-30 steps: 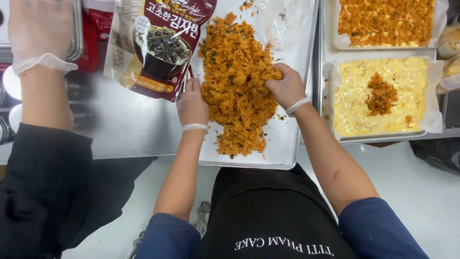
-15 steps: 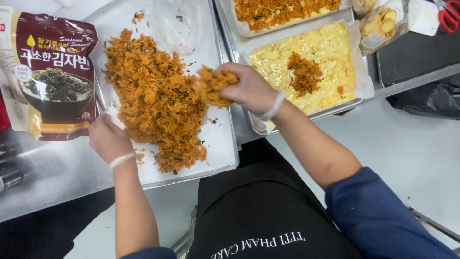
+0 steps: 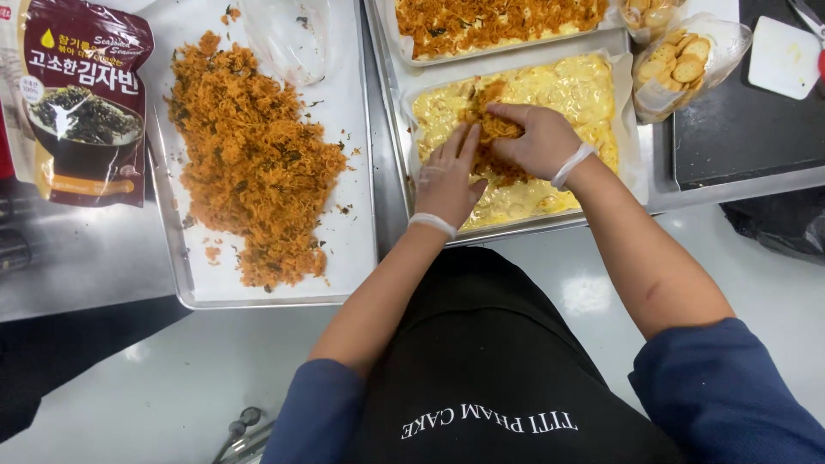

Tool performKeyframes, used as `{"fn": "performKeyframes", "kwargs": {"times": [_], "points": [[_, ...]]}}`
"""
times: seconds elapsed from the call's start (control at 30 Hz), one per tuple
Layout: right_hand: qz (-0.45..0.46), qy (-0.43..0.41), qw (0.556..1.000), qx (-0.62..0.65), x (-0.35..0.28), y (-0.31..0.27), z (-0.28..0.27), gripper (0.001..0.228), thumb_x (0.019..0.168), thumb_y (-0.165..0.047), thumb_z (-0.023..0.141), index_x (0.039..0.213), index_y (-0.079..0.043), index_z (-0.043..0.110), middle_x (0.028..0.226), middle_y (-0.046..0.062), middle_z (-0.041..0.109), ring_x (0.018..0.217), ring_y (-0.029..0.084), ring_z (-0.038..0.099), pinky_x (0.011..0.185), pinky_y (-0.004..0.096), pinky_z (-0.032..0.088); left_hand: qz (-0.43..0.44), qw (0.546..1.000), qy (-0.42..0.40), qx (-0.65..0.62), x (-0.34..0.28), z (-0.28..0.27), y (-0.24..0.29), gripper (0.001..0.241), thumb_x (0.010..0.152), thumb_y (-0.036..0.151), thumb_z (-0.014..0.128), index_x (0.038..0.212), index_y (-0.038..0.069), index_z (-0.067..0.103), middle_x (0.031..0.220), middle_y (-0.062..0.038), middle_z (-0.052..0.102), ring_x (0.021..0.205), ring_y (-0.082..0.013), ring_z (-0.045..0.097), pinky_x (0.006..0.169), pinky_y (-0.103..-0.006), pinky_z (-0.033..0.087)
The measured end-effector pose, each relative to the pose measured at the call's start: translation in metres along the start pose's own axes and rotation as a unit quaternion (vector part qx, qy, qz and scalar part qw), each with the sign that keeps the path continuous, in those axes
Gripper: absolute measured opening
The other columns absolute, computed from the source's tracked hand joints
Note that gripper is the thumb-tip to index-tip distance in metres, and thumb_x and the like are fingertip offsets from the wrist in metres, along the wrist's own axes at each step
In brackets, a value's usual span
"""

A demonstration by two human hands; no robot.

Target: Spreading and pressing a shredded topping onto large cakes in trays.

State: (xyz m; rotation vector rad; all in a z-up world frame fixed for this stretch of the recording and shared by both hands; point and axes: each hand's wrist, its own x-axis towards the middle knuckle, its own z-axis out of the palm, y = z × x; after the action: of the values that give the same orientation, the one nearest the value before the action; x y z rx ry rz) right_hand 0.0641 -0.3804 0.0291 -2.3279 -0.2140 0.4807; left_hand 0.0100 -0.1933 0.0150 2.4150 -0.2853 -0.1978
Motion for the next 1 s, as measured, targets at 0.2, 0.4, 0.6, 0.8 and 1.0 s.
{"fn": "performKeyframes", "kwargs": {"times": [0.2, 0.4, 0.6, 0.8, 1.0], "points": [[-0.094, -0.002, 0.994, -0.046, -0.034, 0.028, -0.020, 0.048, 0.084, -0.017, 0.075, 0.130, -0.007, 0.069, 0.132, 0.019, 0.067, 0.114, 0.036, 0.067, 0.098, 0.040, 0.052, -0.004, 0.995, -0.046, 0.089, 0.020, 0.033, -0.021, 0.056, 0.090, 0.022, 0.074, 0.141, 0.009, 0.056, 0.146, -0.012, 0.053, 0.127, -0.0348, 0.055, 0.105, -0.0478, 0.045], [-0.075, 0.153, 0.982, -0.084, -0.061, 0.053, 0.001, 0.037, 0.091, -0.018, 0.077, 0.126, -0.007, 0.072, 0.127, 0.019, 0.070, 0.116, 0.036, 0.068, 0.101, 0.040, 0.053, 0.000, 0.980, -0.117, 0.160, -0.007, 0.056, -0.049, 0.032, 0.099, 0.009, 0.063, 0.128, 0.020, 0.071, 0.136, -0.009, 0.065, 0.116, -0.0278, 0.066, 0.107, -0.0487, 0.047], [-0.097, 0.042, 0.991, -0.078, -0.039, 0.068, 0.051, 0.030, 0.091, -0.015, 0.071, 0.120, -0.007, 0.075, 0.113, 0.018, 0.073, 0.105, 0.036, 0.069, 0.095, 0.042, 0.054, 0.087, 0.991, 0.069, 0.070, -0.021, 0.037, 0.002, 0.058, 0.080, 0.022, 0.073, 0.134, 0.006, 0.063, 0.133, -0.012, 0.062, 0.122, -0.0319, 0.057, 0.098, -0.0466, 0.045], [-0.043, 0.114, 0.991, -0.059, -0.032, 0.034, 0.003, 0.026, 0.089, -0.018, 0.071, 0.111, -0.005, 0.078, 0.110, 0.021, 0.072, 0.100, 0.039, 0.069, 0.091, 0.043, 0.054, 0.042, 0.993, 0.030, 0.105, -0.004, 0.057, -0.020, 0.042, 0.092, 0.027, 0.074, 0.131, 0.013, 0.065, 0.125, -0.004, 0.064, 0.118, -0.0246, 0.058, 0.096, -0.0431, 0.046], [0.106, -0.094, 0.970, -0.199, -0.076, 0.034, 0.008, 0.043, 0.083, -0.034, 0.079, 0.116, -0.006, 0.074, 0.108, 0.019, 0.074, 0.097, 0.036, 0.070, 0.089, 0.044, 0.054, 0.077, 0.987, 0.017, 0.142, -0.029, 0.035, -0.046, 0.037, 0.091, 0.009, 0.069, 0.126, 0.016, 0.072, 0.125, -0.002, 0.067, 0.111, -0.0242, 0.060, 0.093, -0.0424, 0.046]]}}
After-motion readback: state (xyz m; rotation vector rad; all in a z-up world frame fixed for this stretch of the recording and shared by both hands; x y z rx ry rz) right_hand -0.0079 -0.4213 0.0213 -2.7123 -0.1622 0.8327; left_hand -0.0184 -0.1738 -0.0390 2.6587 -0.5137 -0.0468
